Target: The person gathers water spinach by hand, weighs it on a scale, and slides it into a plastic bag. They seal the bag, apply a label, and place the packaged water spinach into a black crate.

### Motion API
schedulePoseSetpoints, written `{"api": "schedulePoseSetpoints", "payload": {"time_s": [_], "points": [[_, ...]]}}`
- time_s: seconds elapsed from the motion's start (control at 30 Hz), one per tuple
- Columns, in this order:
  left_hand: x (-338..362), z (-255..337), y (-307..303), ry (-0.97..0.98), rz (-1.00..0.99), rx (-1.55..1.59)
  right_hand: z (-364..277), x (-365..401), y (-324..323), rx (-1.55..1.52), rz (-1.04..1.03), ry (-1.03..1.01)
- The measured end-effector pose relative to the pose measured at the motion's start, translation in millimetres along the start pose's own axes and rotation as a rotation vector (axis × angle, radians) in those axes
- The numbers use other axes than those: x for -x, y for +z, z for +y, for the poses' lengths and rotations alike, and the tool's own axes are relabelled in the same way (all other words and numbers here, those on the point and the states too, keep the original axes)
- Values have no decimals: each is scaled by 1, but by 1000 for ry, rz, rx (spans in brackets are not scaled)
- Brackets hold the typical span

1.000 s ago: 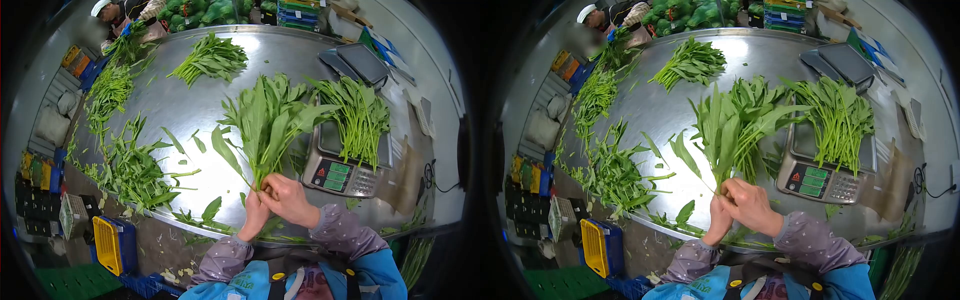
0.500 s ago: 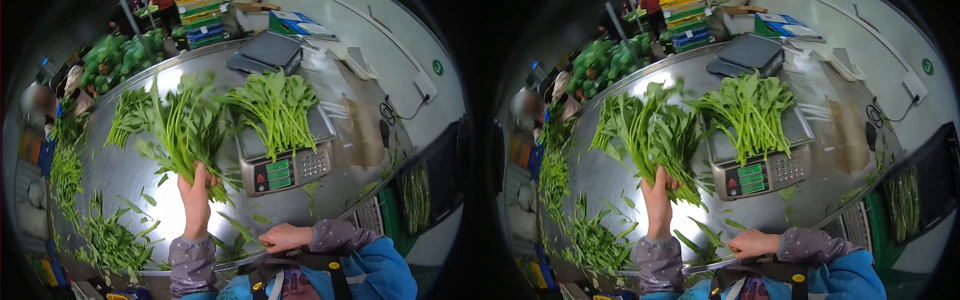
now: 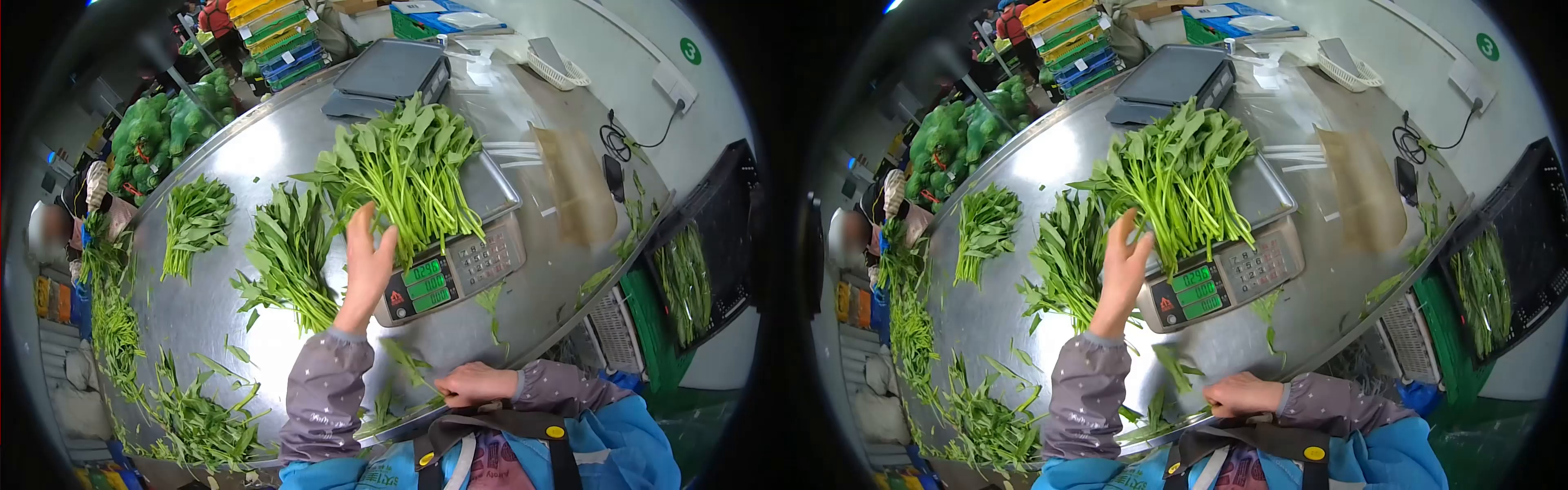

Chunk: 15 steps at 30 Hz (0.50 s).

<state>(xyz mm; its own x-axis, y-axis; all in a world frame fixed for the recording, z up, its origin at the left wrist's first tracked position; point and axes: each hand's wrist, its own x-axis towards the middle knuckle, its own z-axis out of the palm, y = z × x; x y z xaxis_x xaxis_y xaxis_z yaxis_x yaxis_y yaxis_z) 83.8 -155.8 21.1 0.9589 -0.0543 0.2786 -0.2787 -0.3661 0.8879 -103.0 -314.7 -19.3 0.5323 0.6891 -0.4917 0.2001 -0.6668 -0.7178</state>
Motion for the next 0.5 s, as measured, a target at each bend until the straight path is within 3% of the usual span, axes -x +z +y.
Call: {"api": "schedulePoseSetpoints", "payload": {"time_s": [0.03, 0.13, 0.23, 0.3, 0.33, 0.4, 0.5], "points": [[10, 6, -5, 39, 58, -9, 5, 1, -3, -10, -1, 1], [70, 9, 1, -116, -136, 222, 33, 7, -6, 219, 192, 118], [140, 2, 22, 62, -444, 103, 80, 26, -4, 342, 590, 106], [186, -15, 32, 246, -660, -86, 97, 41, -11, 461, 699, 205], [203, -8, 24, 358, -665, -313, 101, 44, -11, 461, 697, 212], [237, -32, 9, 339, -677, -367, 105, 45, -8, 342, 789, 426], [247, -55, -43, 261, -599, -440, 78, 19, 5, 198, 738, 406]]}}
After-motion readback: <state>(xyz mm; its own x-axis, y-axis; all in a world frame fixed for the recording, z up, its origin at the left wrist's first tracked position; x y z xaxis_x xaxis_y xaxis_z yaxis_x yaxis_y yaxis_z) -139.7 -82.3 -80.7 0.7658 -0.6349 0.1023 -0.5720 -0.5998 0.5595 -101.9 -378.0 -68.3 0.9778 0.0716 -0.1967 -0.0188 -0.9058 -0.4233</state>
